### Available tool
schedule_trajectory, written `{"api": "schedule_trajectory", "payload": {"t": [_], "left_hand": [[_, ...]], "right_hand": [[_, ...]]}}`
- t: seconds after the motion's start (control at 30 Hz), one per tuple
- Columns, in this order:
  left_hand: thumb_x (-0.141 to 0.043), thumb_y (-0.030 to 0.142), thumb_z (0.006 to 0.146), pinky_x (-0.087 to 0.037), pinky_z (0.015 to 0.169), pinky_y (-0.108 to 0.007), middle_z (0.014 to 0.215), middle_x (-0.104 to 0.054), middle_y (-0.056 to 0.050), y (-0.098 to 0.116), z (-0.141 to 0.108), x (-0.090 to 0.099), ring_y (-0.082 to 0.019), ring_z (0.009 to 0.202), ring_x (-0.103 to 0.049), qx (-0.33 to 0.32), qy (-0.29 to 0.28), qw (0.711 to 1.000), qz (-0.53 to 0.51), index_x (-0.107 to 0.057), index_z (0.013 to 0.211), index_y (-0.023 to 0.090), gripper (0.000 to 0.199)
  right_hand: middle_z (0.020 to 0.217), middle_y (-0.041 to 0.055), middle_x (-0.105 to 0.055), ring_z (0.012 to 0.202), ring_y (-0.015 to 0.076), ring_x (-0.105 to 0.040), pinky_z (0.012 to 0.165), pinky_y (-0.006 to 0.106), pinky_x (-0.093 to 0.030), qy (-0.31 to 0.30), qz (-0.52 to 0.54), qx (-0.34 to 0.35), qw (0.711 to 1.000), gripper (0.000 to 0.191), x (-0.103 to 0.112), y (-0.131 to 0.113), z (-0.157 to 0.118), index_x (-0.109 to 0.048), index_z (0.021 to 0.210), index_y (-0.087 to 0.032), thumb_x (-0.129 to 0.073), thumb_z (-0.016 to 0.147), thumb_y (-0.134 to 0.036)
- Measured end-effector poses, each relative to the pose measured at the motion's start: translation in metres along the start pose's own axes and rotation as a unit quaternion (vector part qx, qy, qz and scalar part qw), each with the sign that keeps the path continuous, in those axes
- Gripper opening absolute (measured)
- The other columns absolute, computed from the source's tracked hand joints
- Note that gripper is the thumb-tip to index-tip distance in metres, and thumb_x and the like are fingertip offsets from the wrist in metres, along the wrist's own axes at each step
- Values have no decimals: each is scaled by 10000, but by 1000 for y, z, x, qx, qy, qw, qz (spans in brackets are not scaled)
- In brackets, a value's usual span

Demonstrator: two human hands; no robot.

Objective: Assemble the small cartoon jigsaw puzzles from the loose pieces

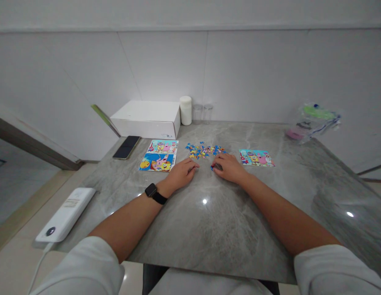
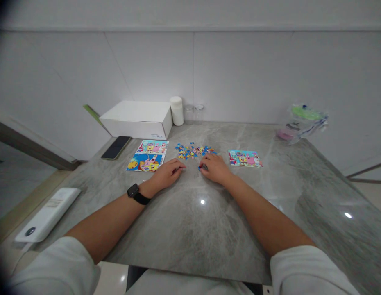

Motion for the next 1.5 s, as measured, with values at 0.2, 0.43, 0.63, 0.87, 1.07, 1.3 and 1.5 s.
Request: {"api": "schedule_trajectory", "payload": {"t": [0.2, 0.43, 0.63, 0.87, 1.07, 1.3, 1.5], "left_hand": [[-532, 212, 1023, -561, 977, -383, 1149, -708, -86, 5, 0, 2, -221, 1065, -683, -5, -5, 1000, 1, -727, 1140, 219, 228], [-551, 224, 1019, -561, 979, -377, 1162, -707, -79, 6, 0, 2, -219, 1072, -684, -8, -3, 1000, 5, -719, 1161, 230, 221], [-547, 228, 1018, -558, 992, -385, 1170, -709, -81, 3, -1, 2, -223, 1085, -683, -13, 4, 1000, 3, -712, 1195, 232, 242], [-561, 233, 1008, -570, 979, -392, 1162, -707, -84, 0, -2, 0, -225, 1061, -686, -5, -3, 1000, 8, -723, 1188, 232, 243], [-561, 227, 1004, -563, 985, -385, 1147, -705, -79, 1, -2, 1, -225, 1074, -680, -12, -1, 1000, 3, -722, 1175, 235, 234], [-564, 257, 1005, -538, 884, -346, 1033, -690, -63, 5, -1, 2, -206, 966, -666, -10, -14, 1000, -14, -727, 1035, 216, 170], [-608, 410, 1003, -474, 711, -296, 864, -670, -23, 13, 0, 1, -155, 743, -596, 17, -27, 995, -91, -715, 888, 196, 265]], "right_hand": [[1097, 76, -714, 1104, 262, -645, 989, 398, -446, -43, 42, 36, 998, 111, -3, -32, -6, -761, 989, -227, -776, 887, -268], [1198, 110, -715, 1148, 284, -640, 991, 405, -461, -29, 24, 29, 999, 238, -8, -48, -9, -751, 1154, -235, -742, 919, -272], [1212, 105, -720, 1165, 284, -647, 1017, 400, -462, -37, 28, 29, 999, 314, -3, -38, -10, -739, 1209, -232, -718, 896, -221], [1118, 101, -722, 1101, 274, -652, 972, 382, -463, -38, 17, 30, 999, 178, -3, -40, -11, -769, 1063, -225, -731, 896, -273], [1074, 77, -720, 1067, 253, -654, 967, 370, -461, -52, 67, 76, 994, 156, -4, -55, -13, -748, 1018, -229, -736, 863, -217], [816, -3, -699, 753, 159, -621, 735, 284, -468, -39, 281, -10, 959, 83, -12, -42, -5, -694, 909, -210, -650, 843, -185], [718, -28, -643, 657, 135, -566, 637, 265, -445, -19, 486, -93, 869, 262, -19, -31, 2, -678, 872, -191, -751, 778, -424]]}}
Point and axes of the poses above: each hand's wrist, its own z-axis towards the middle knuckle, its own x-axis out of the back of the hand, y = z × x, the point moved 4 cm from there along z, towards the middle knuckle
